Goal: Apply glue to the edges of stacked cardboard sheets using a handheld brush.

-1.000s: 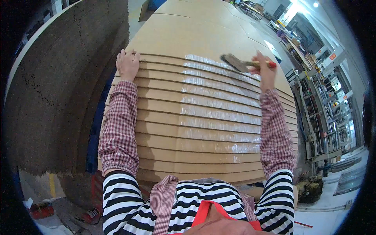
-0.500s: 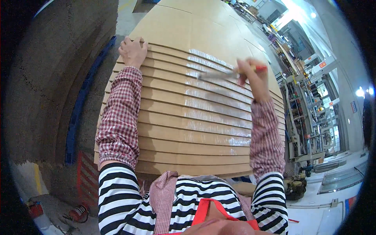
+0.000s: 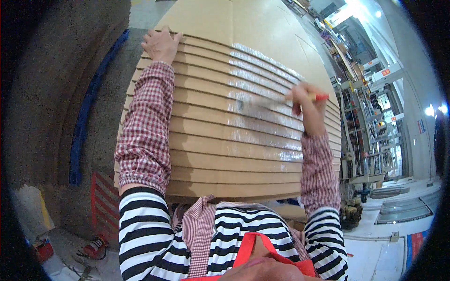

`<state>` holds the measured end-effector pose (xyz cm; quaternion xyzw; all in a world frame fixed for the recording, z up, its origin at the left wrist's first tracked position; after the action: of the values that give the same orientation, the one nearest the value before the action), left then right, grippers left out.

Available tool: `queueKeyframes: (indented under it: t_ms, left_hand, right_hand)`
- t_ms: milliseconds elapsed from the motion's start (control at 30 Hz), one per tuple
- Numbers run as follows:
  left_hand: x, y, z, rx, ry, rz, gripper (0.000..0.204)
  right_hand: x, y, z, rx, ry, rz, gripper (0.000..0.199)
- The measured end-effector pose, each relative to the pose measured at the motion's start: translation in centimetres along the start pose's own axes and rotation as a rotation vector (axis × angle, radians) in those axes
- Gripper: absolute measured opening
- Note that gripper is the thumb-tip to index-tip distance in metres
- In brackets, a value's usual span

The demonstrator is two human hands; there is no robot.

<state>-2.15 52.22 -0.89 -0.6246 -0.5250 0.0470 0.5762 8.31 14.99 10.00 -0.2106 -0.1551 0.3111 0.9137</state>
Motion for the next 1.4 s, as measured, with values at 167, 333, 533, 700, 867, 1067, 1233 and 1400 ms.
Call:
queueKeyframes:
  t_ms: [167, 333, 533, 700, 867, 1067, 1233, 1400]
  left_hand:
    - [0.5, -0.2, -2.0, -0.084, 0.062, -0.089, 0.051]
    - [0.0, -0.6, -0.9, -0.048, 0.062, -0.047, 0.051]
    - [-0.2, 0.0, -0.2, 0.000, 0.063, -0.041, 0.053]
    - [0.5, 1.4, -1.2, 0.076, 0.092, -0.050, 0.058]
    - [0.4, 0.6, 0.6, 0.106, 0.081, 0.008, 0.059]
    - [0.3, 1.8, -2.0, 0.026, 0.111, 0.055, 0.063]
    - [0.1, 1.1, -0.3, 0.102, 0.052, 0.127, 0.068]
    - [-0.9, 1.2, -1.6, 0.111, 0.068, 0.207, 0.072]
  right_hand:
    - [4.9, 0.8, 0.1, -0.225, -0.283, -0.228, 0.025]
    - [-7.8, 2.8, 1.6, -0.272, -0.462, -0.072, 0.020]
    - [-6.8, 1.8, 1.9, -0.158, -0.205, -0.064, 0.020]
    - [-7.6, 3.9, 3.3, -0.370, -0.509, -0.115, 0.014]
    - [-15.0, 4.1, 2.6, -0.158, -0.379, 0.081, 0.012]
    - [-8.0, 1.6, 2.1, -0.256, -0.329, -0.178, 0.014]
    - [-12.9, 3.4, 1.5, -0.221, -0.477, -0.053, 0.011]
    - [-14.4, -1.0, -2.3, 0.040, 0.031, 0.130, 0.007]
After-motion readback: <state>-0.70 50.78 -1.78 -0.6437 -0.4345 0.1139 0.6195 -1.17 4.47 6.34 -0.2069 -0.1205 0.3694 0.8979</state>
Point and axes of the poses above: each hand's wrist, its own x-axis towards the middle knuckle, its own y-axis out of the palm, z = x × y, the point moved 10 cm from there along x, towards the middle knuckle, and after that the axes turned 11 degrees about y, right-handed, at the moved point
